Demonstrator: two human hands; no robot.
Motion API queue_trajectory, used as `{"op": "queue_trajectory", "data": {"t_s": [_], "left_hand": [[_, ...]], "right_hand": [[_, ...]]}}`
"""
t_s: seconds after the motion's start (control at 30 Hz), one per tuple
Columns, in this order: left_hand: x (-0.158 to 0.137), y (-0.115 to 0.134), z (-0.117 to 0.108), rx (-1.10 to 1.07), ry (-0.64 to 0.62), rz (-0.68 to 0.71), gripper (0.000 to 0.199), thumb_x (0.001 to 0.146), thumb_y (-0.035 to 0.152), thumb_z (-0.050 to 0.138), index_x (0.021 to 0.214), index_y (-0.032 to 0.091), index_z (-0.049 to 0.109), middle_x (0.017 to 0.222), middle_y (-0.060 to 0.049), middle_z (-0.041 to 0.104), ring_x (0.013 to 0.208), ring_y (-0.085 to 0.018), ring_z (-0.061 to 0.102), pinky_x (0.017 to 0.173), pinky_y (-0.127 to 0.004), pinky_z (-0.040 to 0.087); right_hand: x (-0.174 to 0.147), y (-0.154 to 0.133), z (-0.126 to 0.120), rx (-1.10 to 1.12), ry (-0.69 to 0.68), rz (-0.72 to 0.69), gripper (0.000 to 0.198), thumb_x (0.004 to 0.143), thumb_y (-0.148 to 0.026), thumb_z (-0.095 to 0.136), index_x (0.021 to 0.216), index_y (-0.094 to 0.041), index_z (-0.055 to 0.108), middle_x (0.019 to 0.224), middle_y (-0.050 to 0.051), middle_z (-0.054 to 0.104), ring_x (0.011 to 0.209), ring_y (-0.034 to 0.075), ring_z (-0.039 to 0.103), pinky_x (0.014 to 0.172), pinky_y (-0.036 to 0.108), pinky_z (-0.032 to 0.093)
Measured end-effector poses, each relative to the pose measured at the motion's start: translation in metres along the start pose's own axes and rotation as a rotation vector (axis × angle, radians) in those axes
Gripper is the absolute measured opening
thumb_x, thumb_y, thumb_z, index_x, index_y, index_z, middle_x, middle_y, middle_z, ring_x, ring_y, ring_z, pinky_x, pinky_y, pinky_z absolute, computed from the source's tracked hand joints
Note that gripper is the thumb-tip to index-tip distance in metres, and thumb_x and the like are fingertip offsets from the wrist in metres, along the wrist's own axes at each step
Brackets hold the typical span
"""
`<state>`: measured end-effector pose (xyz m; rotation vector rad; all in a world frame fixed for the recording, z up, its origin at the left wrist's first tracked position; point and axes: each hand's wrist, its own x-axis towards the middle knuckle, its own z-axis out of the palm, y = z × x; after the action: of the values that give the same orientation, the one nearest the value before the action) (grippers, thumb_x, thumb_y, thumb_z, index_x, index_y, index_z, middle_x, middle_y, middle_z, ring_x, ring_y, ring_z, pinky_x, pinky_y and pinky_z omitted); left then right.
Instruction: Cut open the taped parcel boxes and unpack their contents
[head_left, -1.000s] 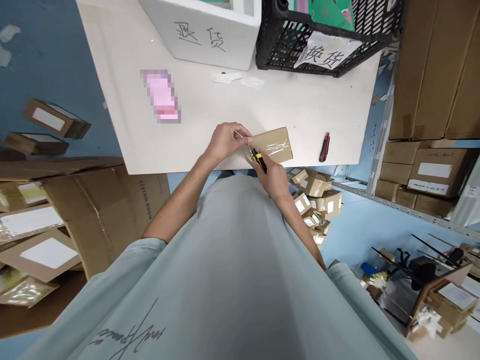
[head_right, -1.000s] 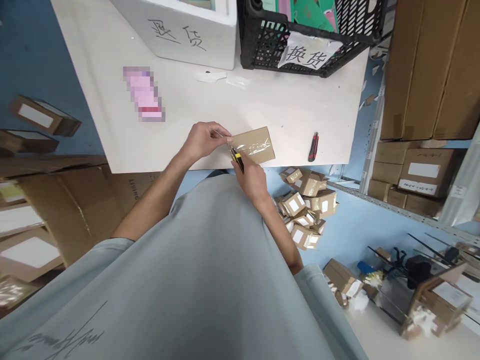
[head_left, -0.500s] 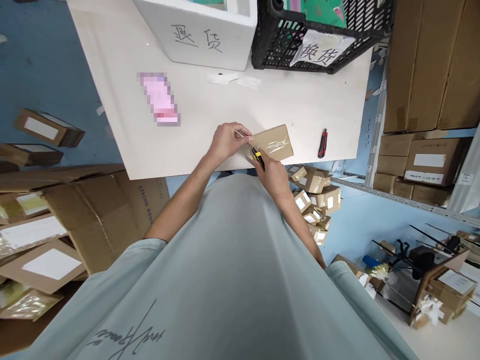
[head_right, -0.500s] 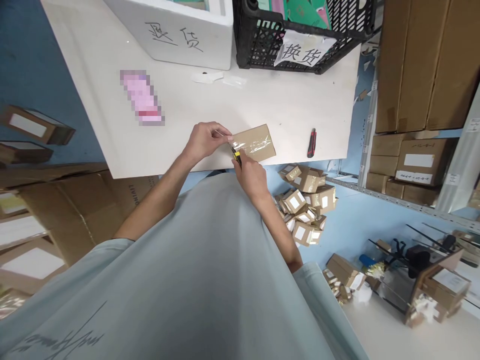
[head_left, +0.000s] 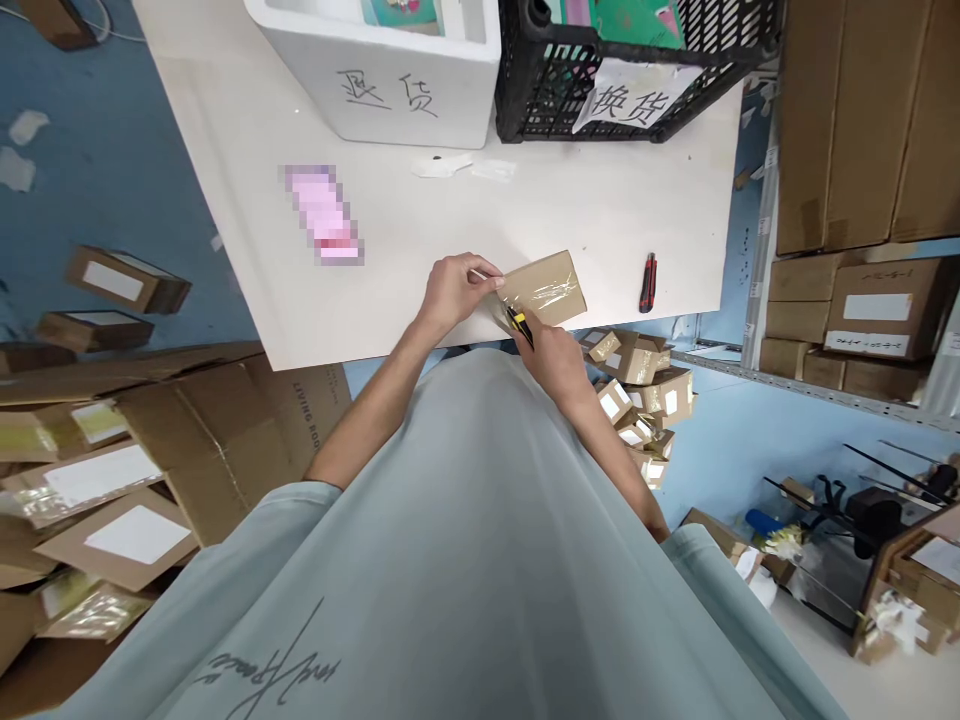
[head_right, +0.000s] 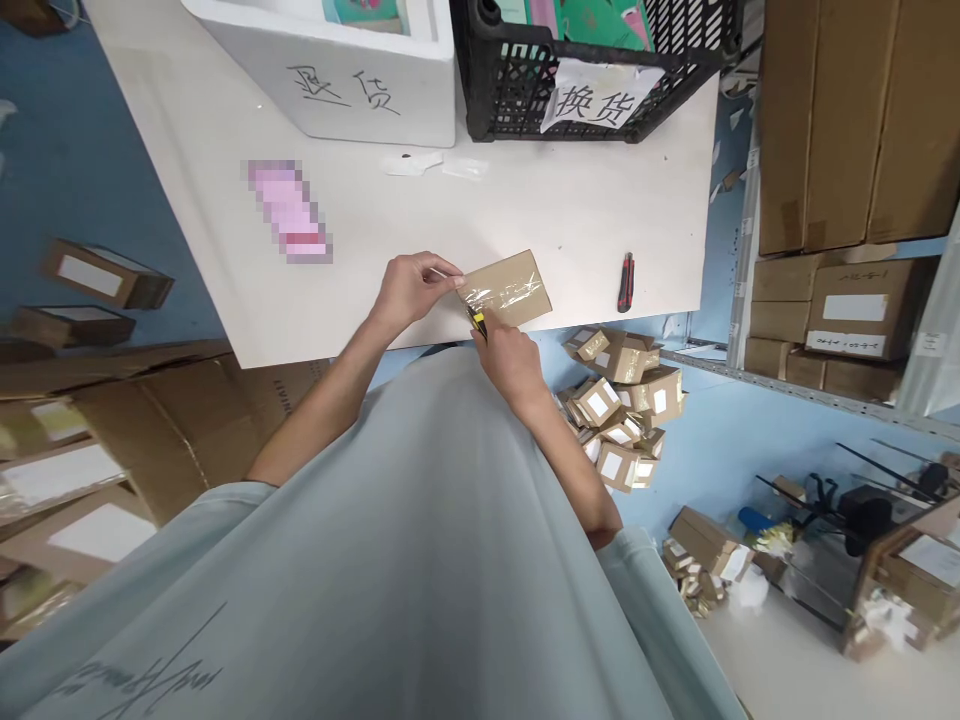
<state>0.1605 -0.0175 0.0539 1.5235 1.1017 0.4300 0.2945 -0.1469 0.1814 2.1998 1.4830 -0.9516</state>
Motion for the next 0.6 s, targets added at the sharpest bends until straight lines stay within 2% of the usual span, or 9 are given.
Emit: {"op": "queue_trajectory", "data": {"t_s": [0.27,0.43,0.6], "left_hand": [[-0.002,-0.001,0.001,0.008,0.021,-0.004,0.021,0.093,0.045,0.088,0.096,0.024,0.088,0.104,-0.006,0.087,0.086,-0.021,0.074,0.087,-0.037,0.06],[-0.005,-0.001,0.003,0.027,0.033,0.004,0.018,0.094,0.041,0.086,0.097,0.023,0.088,0.107,-0.006,0.088,0.088,-0.022,0.075,0.089,-0.037,0.061],[-0.006,0.001,0.011,0.025,0.039,0.006,0.017,0.096,0.04,0.084,0.098,0.024,0.088,0.108,-0.006,0.087,0.094,-0.023,0.077,0.093,-0.039,0.062]], "right_hand": [[-0.017,0.01,-0.005,-0.082,-0.127,0.016,0.057,0.125,-0.041,0.04,0.176,-0.017,0.043,0.132,0.02,0.084,0.122,0.036,0.081,0.098,0.04,0.058],[-0.024,0.018,0.009,-0.128,-0.148,-0.013,0.059,0.125,-0.039,0.04,0.179,-0.015,0.04,0.134,0.022,0.083,0.122,0.034,0.082,0.096,0.038,0.061],[-0.034,0.023,0.022,-0.206,-0.153,-0.092,0.06,0.124,-0.03,0.033,0.181,-0.011,0.035,0.135,0.026,0.079,0.111,0.031,0.085,0.088,0.036,0.064]]}}
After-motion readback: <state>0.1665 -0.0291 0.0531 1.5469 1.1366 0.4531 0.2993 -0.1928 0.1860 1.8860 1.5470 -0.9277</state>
